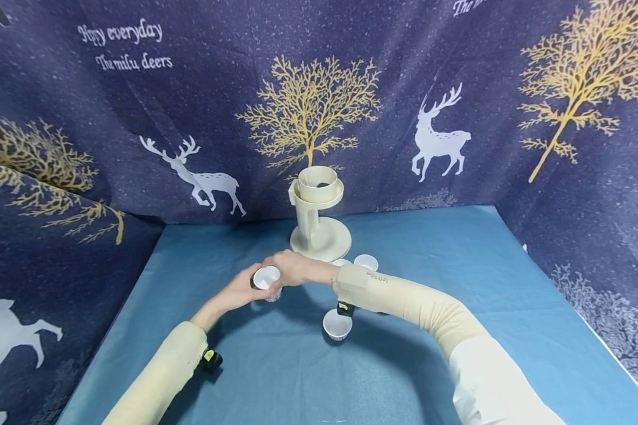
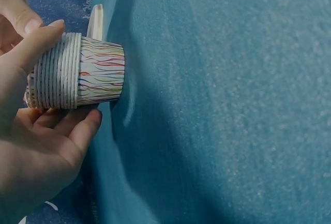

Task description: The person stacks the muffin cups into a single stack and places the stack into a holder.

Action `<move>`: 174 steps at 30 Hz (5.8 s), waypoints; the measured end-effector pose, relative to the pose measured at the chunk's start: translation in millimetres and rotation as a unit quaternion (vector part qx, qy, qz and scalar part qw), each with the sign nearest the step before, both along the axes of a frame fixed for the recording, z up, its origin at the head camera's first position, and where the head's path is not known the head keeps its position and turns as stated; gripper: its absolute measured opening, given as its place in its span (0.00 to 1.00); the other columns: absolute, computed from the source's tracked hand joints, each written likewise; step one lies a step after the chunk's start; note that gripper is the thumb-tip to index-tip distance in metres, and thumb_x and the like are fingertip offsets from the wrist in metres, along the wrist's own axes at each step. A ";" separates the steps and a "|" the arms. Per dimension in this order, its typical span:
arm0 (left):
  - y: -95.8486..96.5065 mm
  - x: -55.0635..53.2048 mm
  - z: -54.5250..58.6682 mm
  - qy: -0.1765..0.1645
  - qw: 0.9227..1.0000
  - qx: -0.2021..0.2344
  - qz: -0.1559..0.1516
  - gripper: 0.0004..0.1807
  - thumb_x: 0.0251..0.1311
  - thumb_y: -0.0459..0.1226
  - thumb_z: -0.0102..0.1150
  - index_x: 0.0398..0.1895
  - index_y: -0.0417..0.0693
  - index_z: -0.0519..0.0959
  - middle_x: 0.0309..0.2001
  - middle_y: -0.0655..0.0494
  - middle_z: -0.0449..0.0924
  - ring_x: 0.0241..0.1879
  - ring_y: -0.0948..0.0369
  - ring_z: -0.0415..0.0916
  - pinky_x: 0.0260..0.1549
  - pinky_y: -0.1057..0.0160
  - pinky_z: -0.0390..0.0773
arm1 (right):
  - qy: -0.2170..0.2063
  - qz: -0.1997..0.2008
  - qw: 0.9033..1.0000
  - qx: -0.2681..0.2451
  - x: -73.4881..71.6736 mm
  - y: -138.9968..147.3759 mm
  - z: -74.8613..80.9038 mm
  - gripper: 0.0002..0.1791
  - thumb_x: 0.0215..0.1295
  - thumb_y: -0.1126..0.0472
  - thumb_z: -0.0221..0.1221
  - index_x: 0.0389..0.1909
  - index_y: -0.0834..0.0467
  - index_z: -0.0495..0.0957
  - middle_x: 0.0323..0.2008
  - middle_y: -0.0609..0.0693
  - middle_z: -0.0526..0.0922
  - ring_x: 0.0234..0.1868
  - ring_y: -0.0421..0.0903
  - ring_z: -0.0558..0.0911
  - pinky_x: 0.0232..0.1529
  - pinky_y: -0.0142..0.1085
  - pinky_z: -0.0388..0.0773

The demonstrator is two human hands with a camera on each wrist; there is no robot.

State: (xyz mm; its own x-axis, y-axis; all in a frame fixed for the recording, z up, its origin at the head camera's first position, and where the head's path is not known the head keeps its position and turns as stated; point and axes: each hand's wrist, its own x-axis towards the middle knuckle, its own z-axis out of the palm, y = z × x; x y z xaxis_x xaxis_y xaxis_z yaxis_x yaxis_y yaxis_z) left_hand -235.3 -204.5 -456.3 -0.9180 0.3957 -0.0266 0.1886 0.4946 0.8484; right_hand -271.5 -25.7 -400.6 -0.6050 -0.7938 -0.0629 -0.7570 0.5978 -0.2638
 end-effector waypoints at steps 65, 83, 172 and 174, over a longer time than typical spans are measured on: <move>5.9 -1.8 3.1 0.021 0.998 -0.063 -0.001 0.33 0.46 0.44 0.69 0.52 0.38 0.64 0.47 0.44 0.73 0.42 0.55 0.72 0.43 0.57 0.70 | -0.017 0.041 0.993 -0.108 14.5 56.3 4.1 0.05 0.61 0.61 0.55 0.31 0.55 0.79 0.26 0.43 0.80 0.29 0.33 0.74 0.34 0.22 0.70; 5.6 -0.4 0.4 0.012 0.998 -0.062 0.007 0.34 0.46 0.44 0.69 0.52 0.38 0.64 0.47 0.45 0.73 0.44 0.55 0.71 0.45 0.56 0.70 | -0.096 0.070 0.987 -0.105 12.5 75.9 -5.1 0.11 0.69 0.59 0.47 0.43 0.55 0.78 0.41 0.51 0.82 0.38 0.35 0.76 0.43 0.28 0.73; -0.7 -2.5 6.7 0.012 1.000 0.023 0.001 0.34 0.48 0.40 0.67 0.58 0.41 0.65 0.53 0.43 0.71 0.50 0.50 0.73 0.44 0.65 0.73 | -0.009 0.156 0.988 -0.001 40.7 145.8 -34.2 0.35 0.38 0.40 0.70 0.52 0.42 0.74 0.50 0.37 0.77 0.52 0.34 0.74 0.53 0.32 0.69; -1.0 -2.6 5.9 0.015 0.999 0.029 0.000 0.32 0.48 0.40 0.67 0.57 0.41 0.66 0.52 0.43 0.72 0.48 0.50 0.74 0.42 0.67 0.73 | -0.008 0.158 0.987 -0.002 41.1 145.3 -33.7 0.34 0.40 0.41 0.69 0.52 0.43 0.74 0.50 0.36 0.78 0.52 0.34 0.75 0.53 0.32 0.69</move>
State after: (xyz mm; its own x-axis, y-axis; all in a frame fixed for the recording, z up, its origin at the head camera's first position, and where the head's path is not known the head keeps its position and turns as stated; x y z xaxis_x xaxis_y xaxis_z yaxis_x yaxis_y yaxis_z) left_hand -237.9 -205.5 -450.4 -0.9183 0.3951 0.0242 0.2145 0.4452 0.8693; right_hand -230.4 119.6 -434.2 -0.3268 -0.9427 -0.0668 -0.9008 0.3321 -0.2798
